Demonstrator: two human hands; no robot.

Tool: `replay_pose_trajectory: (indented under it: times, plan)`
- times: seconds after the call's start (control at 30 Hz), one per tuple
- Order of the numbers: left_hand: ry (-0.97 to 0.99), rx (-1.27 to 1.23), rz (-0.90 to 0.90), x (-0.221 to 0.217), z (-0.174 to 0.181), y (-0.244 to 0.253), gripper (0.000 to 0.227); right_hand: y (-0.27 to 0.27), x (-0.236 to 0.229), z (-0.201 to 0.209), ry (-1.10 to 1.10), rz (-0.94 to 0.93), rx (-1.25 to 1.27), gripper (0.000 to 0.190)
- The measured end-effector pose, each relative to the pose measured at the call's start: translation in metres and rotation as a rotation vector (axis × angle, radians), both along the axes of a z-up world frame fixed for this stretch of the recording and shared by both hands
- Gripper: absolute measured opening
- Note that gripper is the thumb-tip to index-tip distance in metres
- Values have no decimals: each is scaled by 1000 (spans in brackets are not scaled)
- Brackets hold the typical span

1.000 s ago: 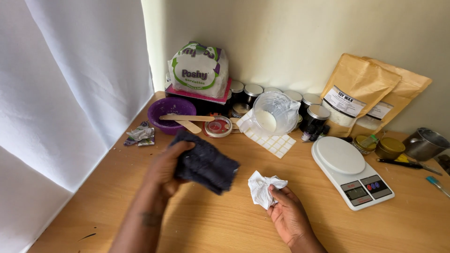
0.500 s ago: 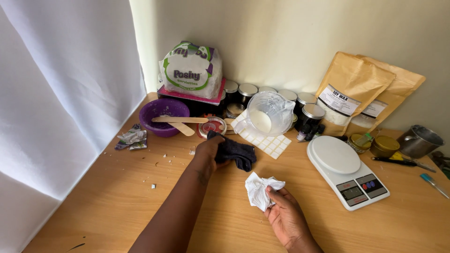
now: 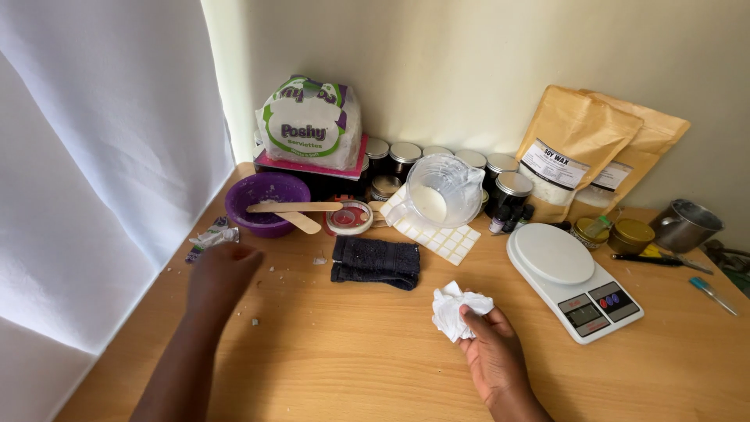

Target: Cleaning a candle-making workspace by wiping the table and digital scale with paper towels and moving supplies.

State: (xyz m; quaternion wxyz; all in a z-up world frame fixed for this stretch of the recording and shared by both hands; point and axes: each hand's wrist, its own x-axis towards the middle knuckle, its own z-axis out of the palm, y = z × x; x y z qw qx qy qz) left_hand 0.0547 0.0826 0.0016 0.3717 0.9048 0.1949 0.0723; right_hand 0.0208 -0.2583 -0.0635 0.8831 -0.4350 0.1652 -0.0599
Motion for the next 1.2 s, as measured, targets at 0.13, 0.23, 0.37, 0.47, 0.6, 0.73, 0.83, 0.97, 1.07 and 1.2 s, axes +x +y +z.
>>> replay_pose_trajectory:
  times: [0.13, 0.23, 0.37, 0.47, 0.6, 0.73, 0.83, 0.97, 1.07, 1.2]
  plan:
    - [-193, 99, 193, -3, -23, 47, 38, 13, -10, 2, -133, 13, -529, 41]
    - [-324, 154, 220, 5, -38, 70, 41, 23, -1, -13, -479, 65, -1193, 47]
    - [-422, 304, 87, 29, -70, 92, 68, 55, 12, -20, -395, 266, -1863, 58]
    - [-265, 447, 1, 39, -73, 81, 50, 82, 27, -4, -390, 281, -1801, 23]
    - [-173, 341, 4, 37, -71, 80, 54, 122, 54, -26, -428, 237, -1854, 9]
    - [-236, 378, 10, 40, -72, 80, 44, 170, 70, -26, -484, 341, -2381, 16]
    - [-208, 335, 3, 38, -66, 76, 42, 194, 83, -32, -490, 335, -2428, 20]
    - [-209, 282, -4, 42, -73, 78, 42, 219, 94, -41, -490, 149, -1970, 27]
    - [-171, 289, -16, 40, -67, 75, 42, 227, 109, -31, -260, 217, -1911, 24]
    - [-174, 265, -5, 37, -60, 76, 44, 220, 134, -35, -218, 142, -1813, 21]
